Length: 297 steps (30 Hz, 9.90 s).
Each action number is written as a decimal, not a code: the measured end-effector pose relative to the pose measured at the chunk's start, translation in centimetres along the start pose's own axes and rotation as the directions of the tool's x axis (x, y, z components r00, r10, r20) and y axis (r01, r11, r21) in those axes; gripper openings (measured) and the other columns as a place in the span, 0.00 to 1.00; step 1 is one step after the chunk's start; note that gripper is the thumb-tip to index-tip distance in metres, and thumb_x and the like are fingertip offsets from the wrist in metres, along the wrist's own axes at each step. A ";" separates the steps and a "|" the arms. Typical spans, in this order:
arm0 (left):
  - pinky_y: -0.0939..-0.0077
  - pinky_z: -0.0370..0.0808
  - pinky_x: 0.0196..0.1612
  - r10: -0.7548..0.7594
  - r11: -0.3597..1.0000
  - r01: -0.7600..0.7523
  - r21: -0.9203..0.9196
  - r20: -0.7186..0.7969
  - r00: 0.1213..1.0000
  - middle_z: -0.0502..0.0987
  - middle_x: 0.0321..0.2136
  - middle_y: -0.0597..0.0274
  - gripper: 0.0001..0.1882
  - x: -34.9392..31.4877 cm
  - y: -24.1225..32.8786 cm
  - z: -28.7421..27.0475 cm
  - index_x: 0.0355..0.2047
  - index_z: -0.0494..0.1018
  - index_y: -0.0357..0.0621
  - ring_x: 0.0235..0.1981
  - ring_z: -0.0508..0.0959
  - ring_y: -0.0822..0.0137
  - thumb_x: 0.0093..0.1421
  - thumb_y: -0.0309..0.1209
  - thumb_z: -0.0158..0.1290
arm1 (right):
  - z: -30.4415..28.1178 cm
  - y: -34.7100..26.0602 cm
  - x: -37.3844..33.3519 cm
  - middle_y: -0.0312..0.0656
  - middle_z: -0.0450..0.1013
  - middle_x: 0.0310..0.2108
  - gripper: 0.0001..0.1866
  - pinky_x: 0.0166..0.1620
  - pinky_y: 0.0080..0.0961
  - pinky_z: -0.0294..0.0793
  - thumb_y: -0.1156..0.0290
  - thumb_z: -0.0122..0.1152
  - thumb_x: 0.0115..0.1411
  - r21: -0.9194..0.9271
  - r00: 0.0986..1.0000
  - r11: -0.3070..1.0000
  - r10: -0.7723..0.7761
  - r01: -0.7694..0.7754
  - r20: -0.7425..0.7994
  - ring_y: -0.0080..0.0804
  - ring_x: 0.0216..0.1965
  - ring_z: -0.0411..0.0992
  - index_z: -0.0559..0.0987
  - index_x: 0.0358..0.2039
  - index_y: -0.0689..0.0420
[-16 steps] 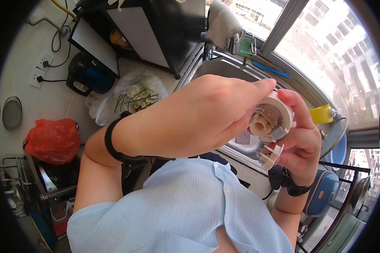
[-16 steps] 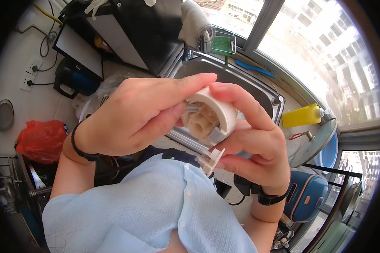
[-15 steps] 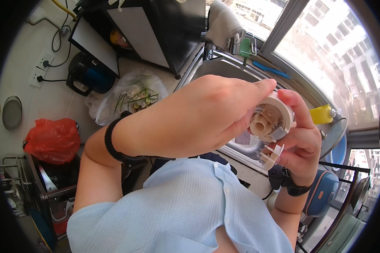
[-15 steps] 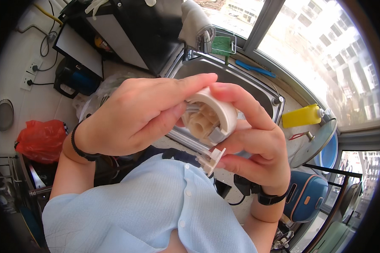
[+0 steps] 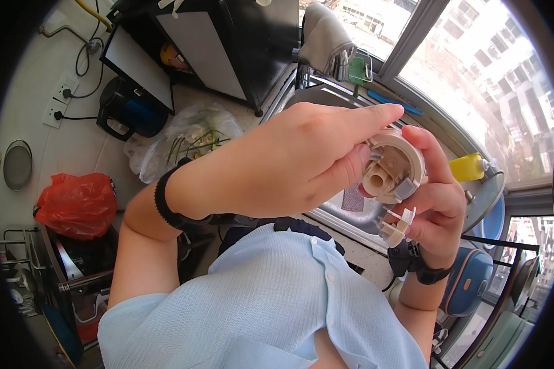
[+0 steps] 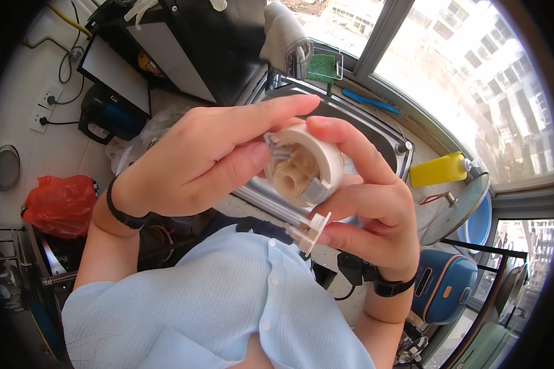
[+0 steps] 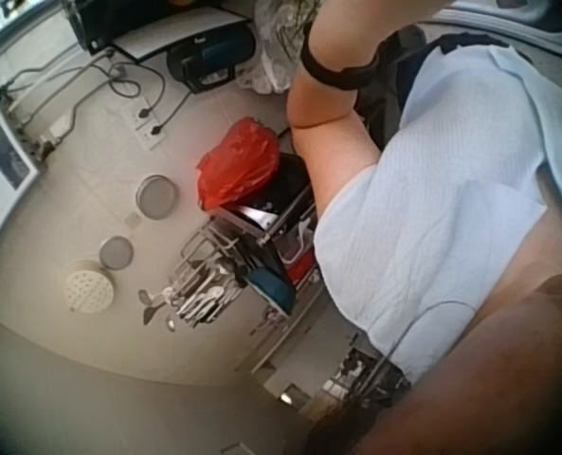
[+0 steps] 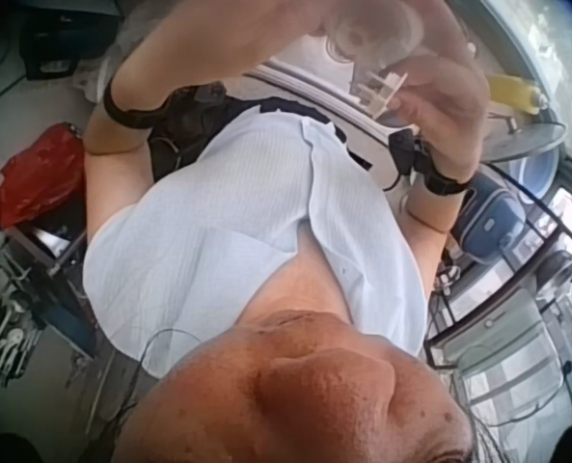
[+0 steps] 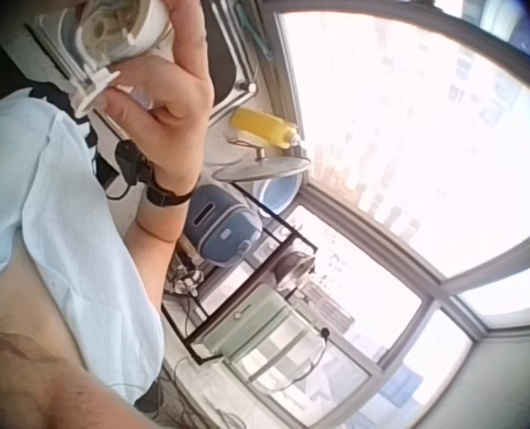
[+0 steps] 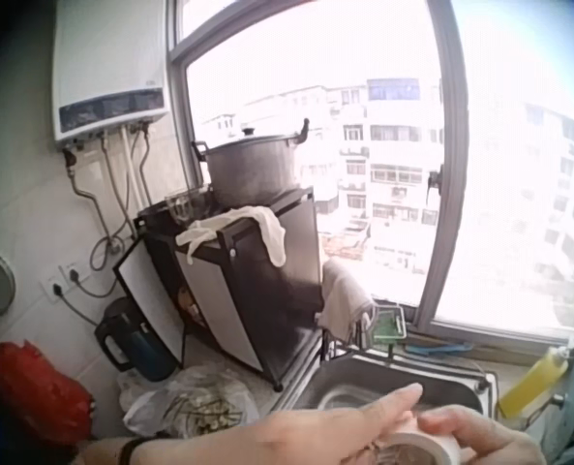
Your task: The person disassembles and reassembles a small white plastic faucet component by hand over a kitchen sink. They pull apart interlocking pieces and then snap the parts back together.
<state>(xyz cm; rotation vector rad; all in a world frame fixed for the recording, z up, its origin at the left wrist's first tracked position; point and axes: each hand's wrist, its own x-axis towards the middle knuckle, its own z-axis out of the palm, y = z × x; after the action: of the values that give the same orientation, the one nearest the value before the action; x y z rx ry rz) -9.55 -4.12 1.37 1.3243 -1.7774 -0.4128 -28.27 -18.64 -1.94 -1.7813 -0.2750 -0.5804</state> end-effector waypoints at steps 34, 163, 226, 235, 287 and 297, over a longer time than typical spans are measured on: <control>0.82 0.78 0.33 0.221 0.971 -0.239 0.011 -0.419 0.881 0.79 0.27 0.57 0.08 -3.0 -0.3 -1.3 0.33 0.75 0.34 0.27 0.80 0.71 0.51 0.18 0.56 | 7.5 -2.3 0.5 0.54 0.52 0.62 0.06 0.51 0.34 0.70 0.77 0.68 0.47 -0.360 0.973 0.929 -0.156 0.086 -0.169 0.49 0.54 0.66 0.78 0.22 0.63; 0.85 0.72 0.33 -0.051 0.833 -0.026 -0.553 -0.123 0.991 0.74 0.28 0.65 0.14 -8.8 -4.0 -12.9 0.42 0.68 0.33 0.29 0.74 0.79 0.55 0.24 0.46 | 17.3 -0.2 10.2 0.50 0.49 0.64 0.05 0.53 0.47 0.72 0.76 0.64 0.49 -0.092 0.933 0.995 -0.068 0.038 -0.352 0.54 0.61 0.58 0.77 0.21 0.54; 0.85 0.69 0.18 -0.431 0.346 0.618 -0.706 0.465 0.773 0.73 0.27 0.61 0.17 -8.7 -9.8 -6.3 0.40 0.68 0.41 0.19 0.72 0.75 0.57 0.40 0.51 | 13.8 2.9 6.6 0.39 0.65 0.43 0.06 0.33 0.10 0.66 0.73 0.60 0.57 0.345 0.762 0.883 0.456 -0.319 -0.461 0.14 0.32 0.67 0.76 0.30 0.62; 0.81 0.71 0.32 -0.396 0.646 0.460 -0.609 0.248 0.884 0.73 0.30 0.63 0.29 -6.7 -9.9 -1.1 0.39 0.67 0.40 0.30 0.72 0.75 0.48 0.48 0.63 | 11.0 4.7 4.8 0.37 0.65 0.42 0.03 0.33 0.12 0.68 0.80 0.61 0.53 -0.029 0.736 0.875 0.388 -0.483 -0.554 0.14 0.31 0.67 0.76 0.29 0.65; 0.77 0.70 0.38 -0.135 0.841 0.135 -0.524 0.039 0.990 0.72 0.36 0.58 0.11 -4.5 -11.4 1.0 0.36 0.75 0.36 0.36 0.72 0.67 0.54 0.30 0.56 | 7.6 5.6 3.7 0.46 0.68 0.50 0.07 0.47 0.23 0.69 0.72 0.65 0.51 0.395 0.742 0.813 0.566 -0.429 -0.360 0.26 0.44 0.70 0.80 0.28 0.62; 0.77 0.69 0.37 -0.238 0.866 0.234 -0.442 0.046 0.970 0.71 0.35 0.61 0.14 -4.4 -11.5 0.5 0.35 0.73 0.38 0.34 0.72 0.68 0.57 0.37 0.57 | 7.0 6.2 3.1 0.44 0.64 0.55 0.08 0.51 0.22 0.67 0.68 0.60 0.58 0.386 0.747 0.822 0.553 -0.418 -0.369 0.26 0.48 0.69 0.79 0.32 0.60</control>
<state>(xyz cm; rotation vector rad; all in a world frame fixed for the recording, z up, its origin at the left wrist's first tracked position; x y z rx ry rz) -2.60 -4.63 -8.76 1.2053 -1.3986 -0.8922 -20.98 -14.08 -6.85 -1.3032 0.4308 -0.5323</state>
